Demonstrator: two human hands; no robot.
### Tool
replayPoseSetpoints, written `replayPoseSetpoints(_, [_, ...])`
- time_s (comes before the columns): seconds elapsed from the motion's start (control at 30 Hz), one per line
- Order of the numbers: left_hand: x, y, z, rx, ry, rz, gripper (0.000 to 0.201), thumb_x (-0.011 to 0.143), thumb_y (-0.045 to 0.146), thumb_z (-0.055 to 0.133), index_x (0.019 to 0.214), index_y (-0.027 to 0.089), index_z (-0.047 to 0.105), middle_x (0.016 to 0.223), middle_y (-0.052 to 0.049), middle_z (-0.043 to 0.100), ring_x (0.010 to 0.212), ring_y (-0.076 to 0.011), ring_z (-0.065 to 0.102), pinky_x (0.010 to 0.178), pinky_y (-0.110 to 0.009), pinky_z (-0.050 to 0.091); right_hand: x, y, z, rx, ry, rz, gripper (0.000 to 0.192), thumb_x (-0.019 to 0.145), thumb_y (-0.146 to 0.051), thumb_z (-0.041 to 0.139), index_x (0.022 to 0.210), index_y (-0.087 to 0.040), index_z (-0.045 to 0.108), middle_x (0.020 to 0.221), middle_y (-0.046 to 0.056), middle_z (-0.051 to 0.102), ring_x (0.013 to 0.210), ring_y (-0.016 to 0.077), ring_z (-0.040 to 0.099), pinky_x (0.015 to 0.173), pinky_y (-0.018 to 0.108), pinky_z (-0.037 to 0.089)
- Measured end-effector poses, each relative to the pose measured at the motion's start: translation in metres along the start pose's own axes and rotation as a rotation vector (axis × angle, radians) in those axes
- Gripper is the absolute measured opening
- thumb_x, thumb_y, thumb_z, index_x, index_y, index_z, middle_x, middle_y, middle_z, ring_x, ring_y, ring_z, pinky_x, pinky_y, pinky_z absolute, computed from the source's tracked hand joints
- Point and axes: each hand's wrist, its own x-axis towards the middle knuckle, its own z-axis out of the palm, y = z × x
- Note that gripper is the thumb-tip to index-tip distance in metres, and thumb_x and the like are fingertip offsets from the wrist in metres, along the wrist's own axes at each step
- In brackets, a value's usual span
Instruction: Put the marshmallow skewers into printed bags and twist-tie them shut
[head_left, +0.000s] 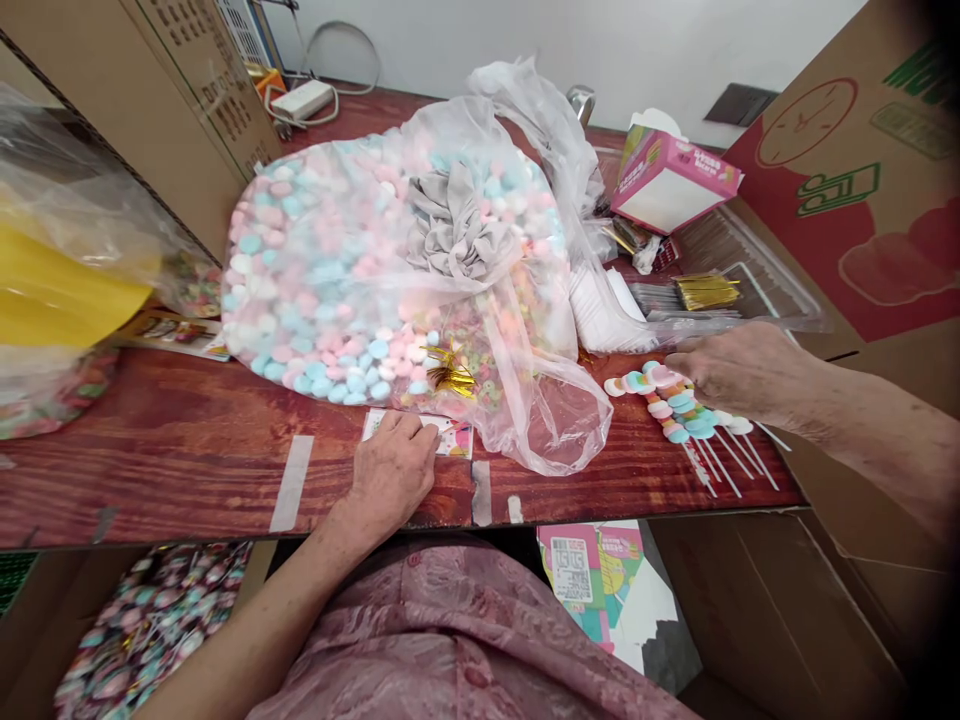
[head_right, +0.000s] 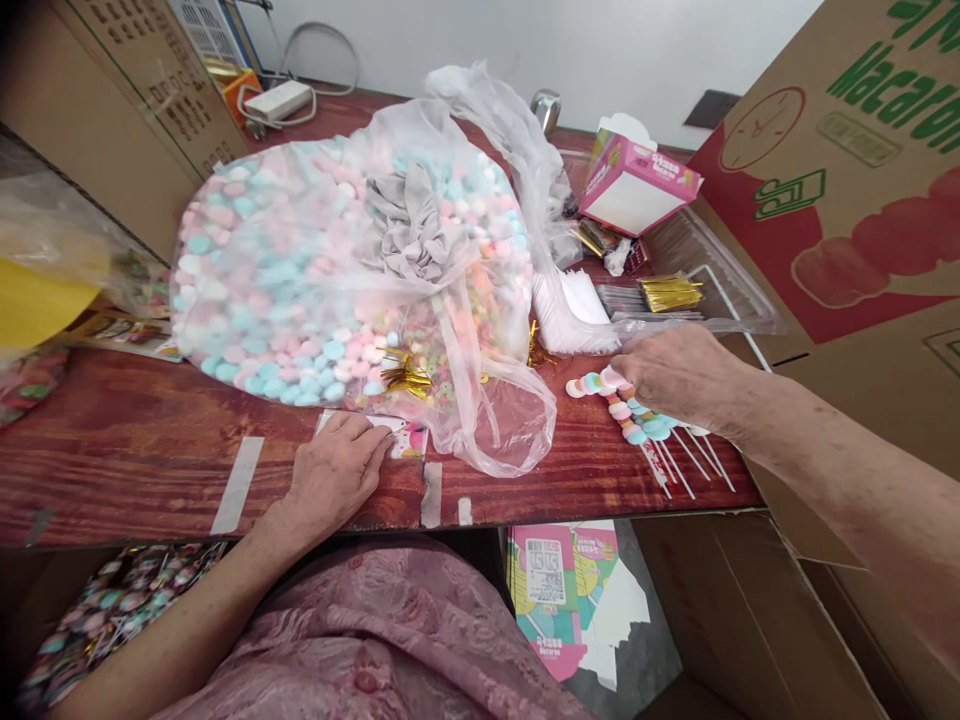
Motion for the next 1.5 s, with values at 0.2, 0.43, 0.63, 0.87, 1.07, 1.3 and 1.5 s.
replayPoseSetpoints(0.2, [0.001, -0.002, 0.003, 0.031, 0.03, 0.021, 0.017, 0.088, 0.014, 0.052, 0.078, 0.017, 0.065, 0.085, -0.009, 0.064, 0.089, -0.0253, 0.055, 0.069, -0.035, 0.043, 0.009, -0.014, -0.019, -0.166, -0.124, -0.11, 0.009, 0.079, -0.015, 0.061, 0.085, -0.019, 0.067, 0.081, 0.008, 0.069, 0.063, 0.0174, 0.06, 0.051, 0.029, 0.018])
replayPoseSetpoints(0.43, [0.002, -0.005, 0.004, -0.044, 0.042, 0.026, 0.017, 0.085, 0.011, 0.055, 0.072, 0.018, 0.064, 0.083, -0.008, 0.064, 0.087, -0.0253, 0.054, 0.07, -0.036, 0.044, 0.026, -0.018, -0.037, -0.192, -0.208, -0.104, 0.022, 0.078, 0.0, 0.053, 0.068, -0.017, 0.063, 0.063, 0.007, 0.062, 0.057, 0.0158, 0.055, 0.053, 0.029, 0.024])
replayPoseSetpoints(0.63, [0.002, -0.01, 0.008, -0.14, 0.06, 0.017, 0.018, 0.087, 0.017, 0.058, 0.07, 0.017, 0.063, 0.08, -0.008, 0.064, 0.084, -0.0237, 0.054, 0.073, -0.036, 0.046, 0.03, -0.017, -0.021, -0.191, -0.223, -0.098, 0.022, 0.082, -0.006, 0.05, 0.073, -0.02, 0.065, 0.071, 0.009, 0.067, 0.064, 0.0213, 0.062, 0.052, 0.032, 0.026])
replayPoseSetpoints(0.87, [-0.001, -0.027, 0.01, -0.336, 0.089, 0.118, 0.016, 0.091, 0.021, 0.059, 0.078, 0.017, 0.068, 0.081, -0.006, 0.068, 0.081, -0.02, 0.058, 0.076, -0.035, 0.049, 0.026, -0.013, -0.021, -0.132, -0.214, -0.069, 0.022, 0.082, -0.003, 0.048, 0.08, -0.016, 0.066, 0.076, 0.01, 0.069, 0.066, 0.0211, 0.063, 0.052, 0.03, 0.024])
replayPoseSetpoints(1.07, [-0.001, -0.039, 0.01, -0.394, 0.101, 0.231, 0.018, 0.092, 0.017, 0.056, 0.083, 0.019, 0.071, 0.084, -0.005, 0.07, 0.082, -0.0189, 0.059, 0.078, -0.034, 0.049, 0.005, -0.005, 0.004, -0.124, -0.205, -0.072, 0.024, 0.087, -0.007, 0.045, 0.092, -0.014, 0.068, 0.089, 0.012, 0.07, 0.07, 0.0202, 0.064, 0.052, 0.029, 0.017])
replayPoseSetpoints(1.3, [0.009, -0.035, 0.005, -0.451, 0.029, 0.114, 0.021, 0.088, 0.026, 0.062, 0.068, 0.018, 0.065, 0.072, -0.003, 0.065, 0.076, -0.0186, 0.056, 0.071, -0.031, 0.045, -0.003, -0.012, -0.003, -0.152, -0.053, -0.076, 0.021, 0.088, -0.008, 0.047, 0.093, -0.016, 0.065, 0.088, 0.009, 0.069, 0.064, 0.0143, 0.059, 0.052, 0.028, 0.017])
replayPoseSetpoints(1.5, [0.007, -0.037, -0.003, -0.651, 0.036, 0.007, 0.016, 0.086, 0.025, 0.065, 0.072, 0.018, 0.068, 0.072, -0.002, 0.066, 0.072, -0.0153, 0.059, 0.068, -0.027, 0.045, -0.001, -0.016, -0.03, -0.185, -0.106, 0.071, 0.026, 0.086, -0.009, 0.046, 0.097, -0.019, 0.067, 0.087, 0.008, 0.07, 0.069, 0.0183, 0.062, 0.053, 0.027, 0.017])
